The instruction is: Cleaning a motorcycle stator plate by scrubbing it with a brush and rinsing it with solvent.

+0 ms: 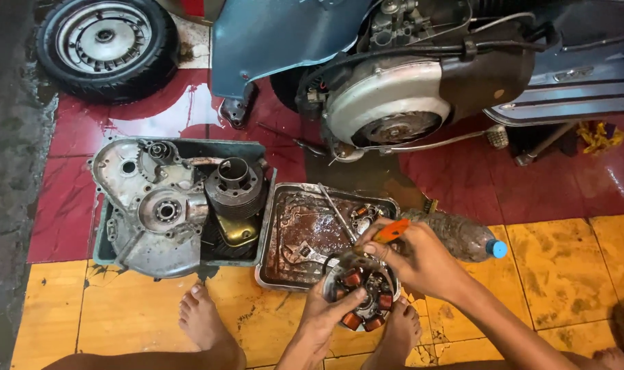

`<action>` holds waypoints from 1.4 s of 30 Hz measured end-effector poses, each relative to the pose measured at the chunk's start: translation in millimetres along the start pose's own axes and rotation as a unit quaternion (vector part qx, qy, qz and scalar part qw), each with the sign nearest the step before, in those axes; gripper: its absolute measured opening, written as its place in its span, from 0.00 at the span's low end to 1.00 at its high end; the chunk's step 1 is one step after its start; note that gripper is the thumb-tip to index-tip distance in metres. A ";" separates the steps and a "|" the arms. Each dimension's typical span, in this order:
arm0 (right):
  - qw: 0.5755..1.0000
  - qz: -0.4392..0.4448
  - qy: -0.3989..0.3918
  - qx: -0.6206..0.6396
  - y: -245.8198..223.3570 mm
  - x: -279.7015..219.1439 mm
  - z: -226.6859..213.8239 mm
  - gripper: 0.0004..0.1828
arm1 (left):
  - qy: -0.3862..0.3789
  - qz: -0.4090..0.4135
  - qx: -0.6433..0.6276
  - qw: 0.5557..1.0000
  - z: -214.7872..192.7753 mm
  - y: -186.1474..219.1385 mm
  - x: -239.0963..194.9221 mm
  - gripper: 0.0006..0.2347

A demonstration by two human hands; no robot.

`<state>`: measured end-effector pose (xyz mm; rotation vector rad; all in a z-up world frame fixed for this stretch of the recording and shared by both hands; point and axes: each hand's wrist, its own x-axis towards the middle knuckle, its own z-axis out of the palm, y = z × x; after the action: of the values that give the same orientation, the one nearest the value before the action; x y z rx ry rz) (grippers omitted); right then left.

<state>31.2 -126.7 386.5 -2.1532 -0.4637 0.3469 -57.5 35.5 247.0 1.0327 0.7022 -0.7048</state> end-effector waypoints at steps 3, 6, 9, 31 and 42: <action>0.993 -0.085 -0.048 0.073 13.0 0.8 16.3 0.05 | 0.008 0.006 0.024 1.000 -2.9 -7.1 5.4 0.31; 0.997 -0.023 -0.067 0.030 -1.9 4.2 10.2 0.07 | -0.012 0.014 -0.015 1.000 -3.0 -5.5 2.2 0.29; 0.996 -0.069 -0.057 0.025 1.6 5.4 16.7 0.07 | 0.052 -0.050 0.017 0.997 6.3 20.6 -20.1 0.41; 0.997 0.053 0.029 -0.049 24.0 5.6 -0.2 0.12 | 0.035 -0.031 -0.133 0.990 -1.4 8.9 -0.7 0.35; 0.991 0.122 -0.031 -0.045 18.5 8.1 -9.7 0.19 | 0.068 -0.048 -0.129 0.988 -0.6 8.9 -1.6 0.40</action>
<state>46.1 -140.0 376.3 -2.2973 -0.2547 0.5387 -51.5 39.5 252.5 0.8177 0.9416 -0.6107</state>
